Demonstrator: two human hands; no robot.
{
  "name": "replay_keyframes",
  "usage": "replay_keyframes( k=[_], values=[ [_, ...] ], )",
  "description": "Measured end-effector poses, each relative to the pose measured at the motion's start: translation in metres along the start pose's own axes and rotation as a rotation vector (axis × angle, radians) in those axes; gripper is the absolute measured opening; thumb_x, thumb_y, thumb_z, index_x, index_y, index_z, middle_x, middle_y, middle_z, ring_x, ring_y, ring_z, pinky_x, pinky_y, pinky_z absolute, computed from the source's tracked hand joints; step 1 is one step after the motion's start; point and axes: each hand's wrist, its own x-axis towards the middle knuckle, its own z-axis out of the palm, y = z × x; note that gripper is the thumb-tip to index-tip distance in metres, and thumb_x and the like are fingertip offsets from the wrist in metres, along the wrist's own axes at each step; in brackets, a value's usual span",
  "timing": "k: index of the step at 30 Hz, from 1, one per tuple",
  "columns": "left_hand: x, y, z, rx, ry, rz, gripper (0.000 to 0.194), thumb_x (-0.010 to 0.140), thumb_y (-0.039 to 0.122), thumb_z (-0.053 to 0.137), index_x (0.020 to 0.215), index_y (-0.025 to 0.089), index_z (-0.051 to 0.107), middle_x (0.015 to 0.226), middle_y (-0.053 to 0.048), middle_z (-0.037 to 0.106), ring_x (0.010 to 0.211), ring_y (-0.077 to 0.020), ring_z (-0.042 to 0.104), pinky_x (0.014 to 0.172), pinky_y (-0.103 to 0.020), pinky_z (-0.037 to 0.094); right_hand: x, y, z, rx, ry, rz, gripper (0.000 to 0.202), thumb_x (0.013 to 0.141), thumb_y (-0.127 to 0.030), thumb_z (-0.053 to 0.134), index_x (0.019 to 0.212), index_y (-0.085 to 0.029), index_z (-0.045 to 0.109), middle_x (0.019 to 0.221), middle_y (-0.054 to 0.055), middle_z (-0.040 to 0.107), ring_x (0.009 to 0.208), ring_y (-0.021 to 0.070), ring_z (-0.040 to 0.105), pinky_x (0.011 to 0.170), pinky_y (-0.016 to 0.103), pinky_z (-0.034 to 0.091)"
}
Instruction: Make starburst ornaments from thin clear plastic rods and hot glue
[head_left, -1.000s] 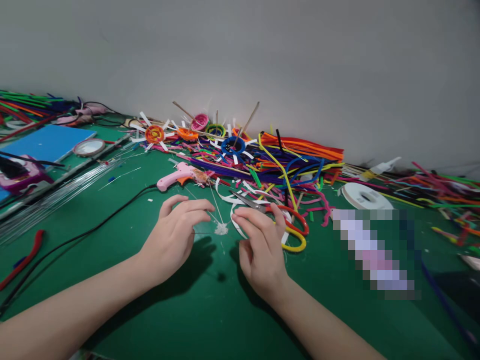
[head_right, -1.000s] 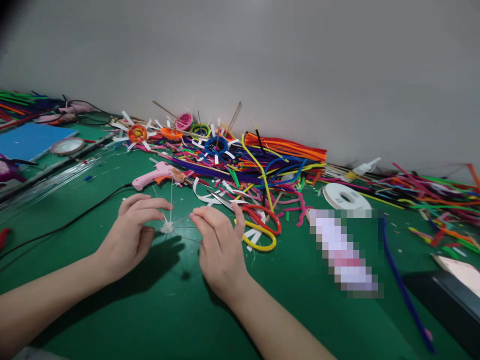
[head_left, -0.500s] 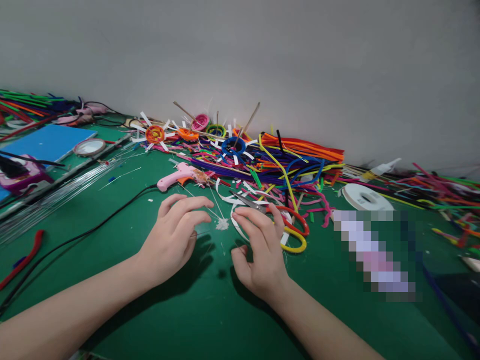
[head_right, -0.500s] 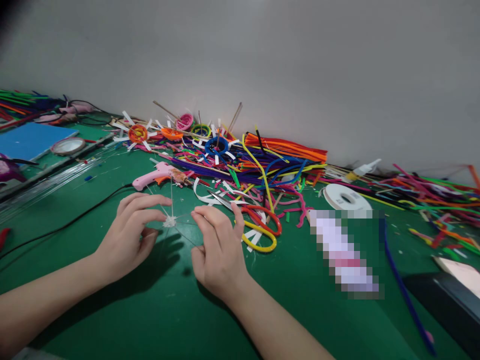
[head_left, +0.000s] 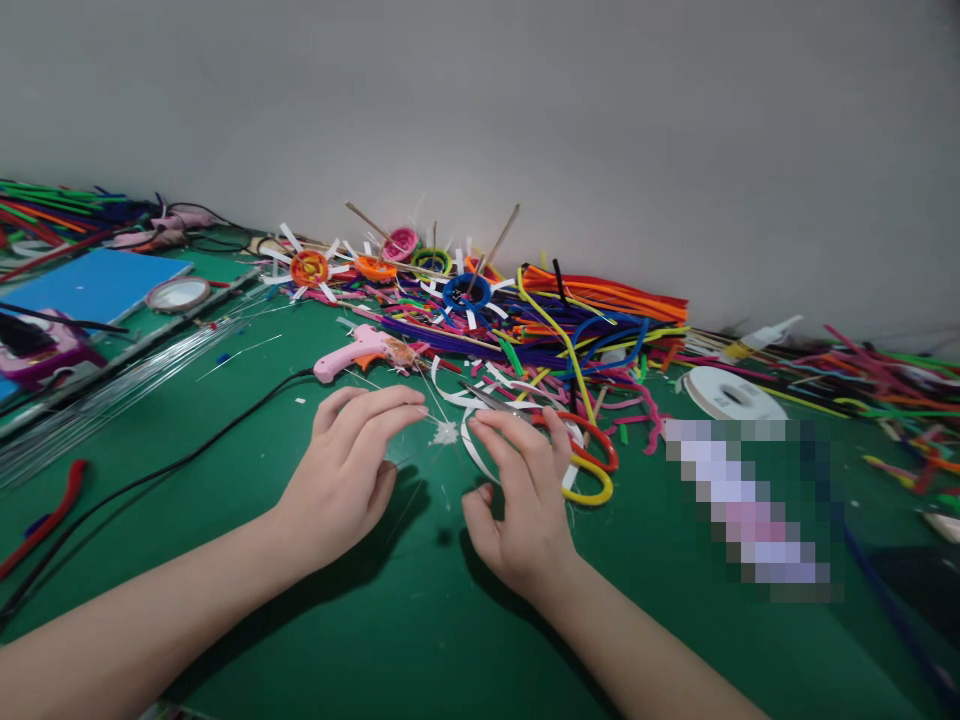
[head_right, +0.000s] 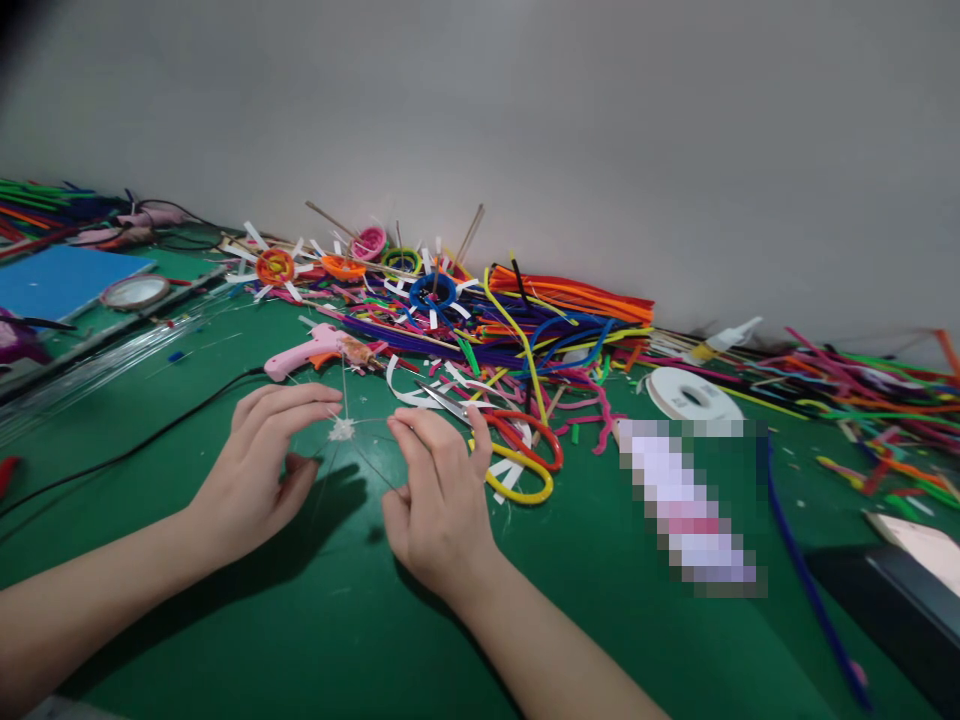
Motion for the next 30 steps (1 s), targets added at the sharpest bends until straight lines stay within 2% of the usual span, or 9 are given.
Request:
replay_keyframes(
  k=[10, 17, 23, 30],
  values=[
    [0.0006, 0.0021, -0.0010, 0.002, 0.008, -0.014, 0.056, 0.076, -0.008, 0.035, 0.124, 0.021, 0.038, 0.123, -0.009, 0.053, 0.116, -0.0204, 0.050, 0.100, -0.041, 0.039, 0.0001, 0.0003, -0.0008, -0.004, 0.015, -0.007, 0.054, 0.071, -0.003, 0.041, 0.122, -0.018, 0.047, 0.114, 0.009, 0.059, 0.108, 0.0224, 0.058, 0.111, 0.053, 0.024],
    [0.0016, -0.0001, 0.0000, -0.003, 0.046, 0.037, 0.056, 0.075, -0.009, 0.034, 0.125, 0.018, 0.039, 0.122, -0.010, 0.054, 0.119, -0.0198, 0.049, 0.103, -0.042, 0.037, 0.0001, -0.0011, -0.0017, 0.031, 0.060, -0.024, 0.056, 0.068, -0.001, 0.042, 0.122, -0.016, 0.047, 0.114, 0.009, 0.057, 0.107, 0.0216, 0.057, 0.112, 0.055, 0.021],
    [0.0010, -0.0028, 0.0011, -0.002, 0.011, 0.038, 0.057, 0.072, -0.007, 0.041, 0.125, 0.013, 0.040, 0.126, -0.013, 0.051, 0.124, -0.0204, 0.044, 0.111, -0.043, 0.030, 0.0003, -0.0016, -0.0017, 0.034, 0.081, -0.029, 0.056, 0.067, -0.001, 0.043, 0.121, -0.016, 0.048, 0.114, 0.008, 0.057, 0.106, 0.0205, 0.056, 0.112, 0.054, 0.021],
    [-0.0011, -0.0020, 0.0009, -0.026, -0.031, -0.001, 0.062, 0.071, -0.005, 0.041, 0.129, 0.016, 0.036, 0.131, -0.013, 0.046, 0.129, -0.0215, 0.039, 0.113, -0.047, 0.027, -0.0007, -0.0011, -0.0012, 0.020, 0.066, -0.014, 0.060, 0.066, -0.002, 0.043, 0.124, -0.018, 0.047, 0.115, 0.007, 0.057, 0.106, 0.0210, 0.057, 0.112, 0.054, 0.021]
  ],
)
